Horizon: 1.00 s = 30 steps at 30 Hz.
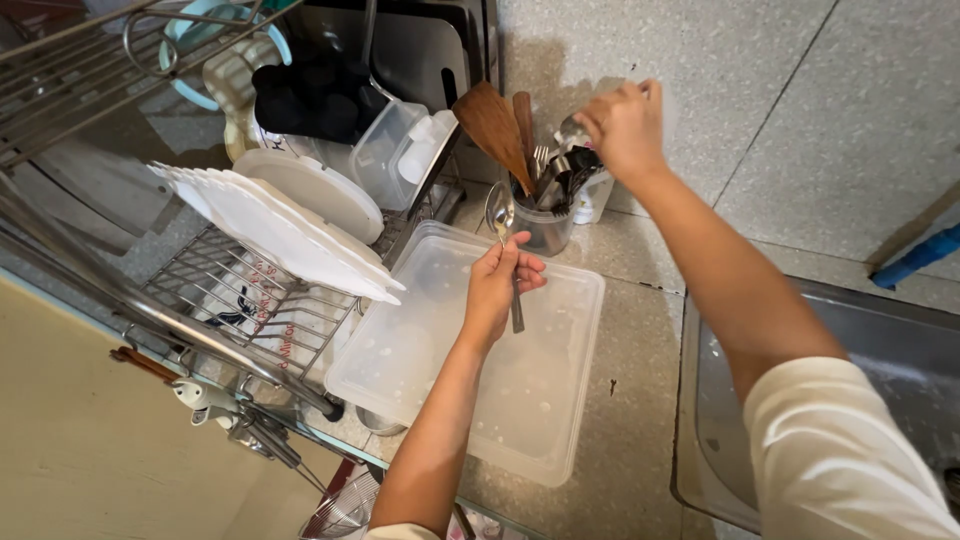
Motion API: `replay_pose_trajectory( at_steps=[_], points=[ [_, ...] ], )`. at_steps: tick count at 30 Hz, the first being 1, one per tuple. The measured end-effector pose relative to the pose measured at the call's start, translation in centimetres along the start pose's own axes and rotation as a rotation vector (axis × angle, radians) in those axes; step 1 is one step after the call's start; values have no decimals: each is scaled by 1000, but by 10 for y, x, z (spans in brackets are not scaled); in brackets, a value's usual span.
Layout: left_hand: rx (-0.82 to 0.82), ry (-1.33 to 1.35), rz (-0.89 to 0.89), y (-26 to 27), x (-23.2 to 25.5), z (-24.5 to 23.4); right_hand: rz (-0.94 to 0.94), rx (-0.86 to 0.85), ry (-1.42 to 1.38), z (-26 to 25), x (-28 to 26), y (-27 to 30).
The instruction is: The person is setting three plates and three spoons on a dining table.
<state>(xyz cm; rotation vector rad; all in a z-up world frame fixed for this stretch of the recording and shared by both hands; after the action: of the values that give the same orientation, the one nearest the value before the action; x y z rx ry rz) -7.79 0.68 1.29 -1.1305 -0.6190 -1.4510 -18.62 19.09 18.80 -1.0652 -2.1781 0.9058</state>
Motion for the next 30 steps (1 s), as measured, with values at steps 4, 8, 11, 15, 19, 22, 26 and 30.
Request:
replay_pose_trajectory(
  at_steps=[4,8,11,15,19,22,26,30],
  points=[
    [7,-4,-15,1,0,-1,38,-38,-32,30,-5,4],
    [15,5,-21,3,2,-4,149,-274,-79,68,0,2],
    [16,15,-20,3,3,-8,198,-376,-239,91,14,1],
    [24,5,-26,4,4,-7,270,-510,-554,115,32,6],
    [29,16,-44,3,3,-4,147,-566,-447,126,33,4],
    [22,17,-40,1,0,-5,46,-588,-221,131,24,4],
    [24,29,-50,0,-3,-8,-11,-607,-10,148,25,0],
    [46,24,-58,2,2,-8,75,-804,-103,148,21,-5]
  ],
)
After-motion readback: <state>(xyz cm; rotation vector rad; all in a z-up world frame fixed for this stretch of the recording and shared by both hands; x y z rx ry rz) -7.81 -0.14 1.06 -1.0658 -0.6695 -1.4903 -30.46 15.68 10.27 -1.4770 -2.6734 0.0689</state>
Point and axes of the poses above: each hand's wrist, its own y-axis away from the middle knuckle, its own z-axis out of the palm, x = y × z, the point moved 8 cm from there along -y, towards the middle knuckle, and after that the axes turned 9 degrees about -x, right-handed, at the moved point
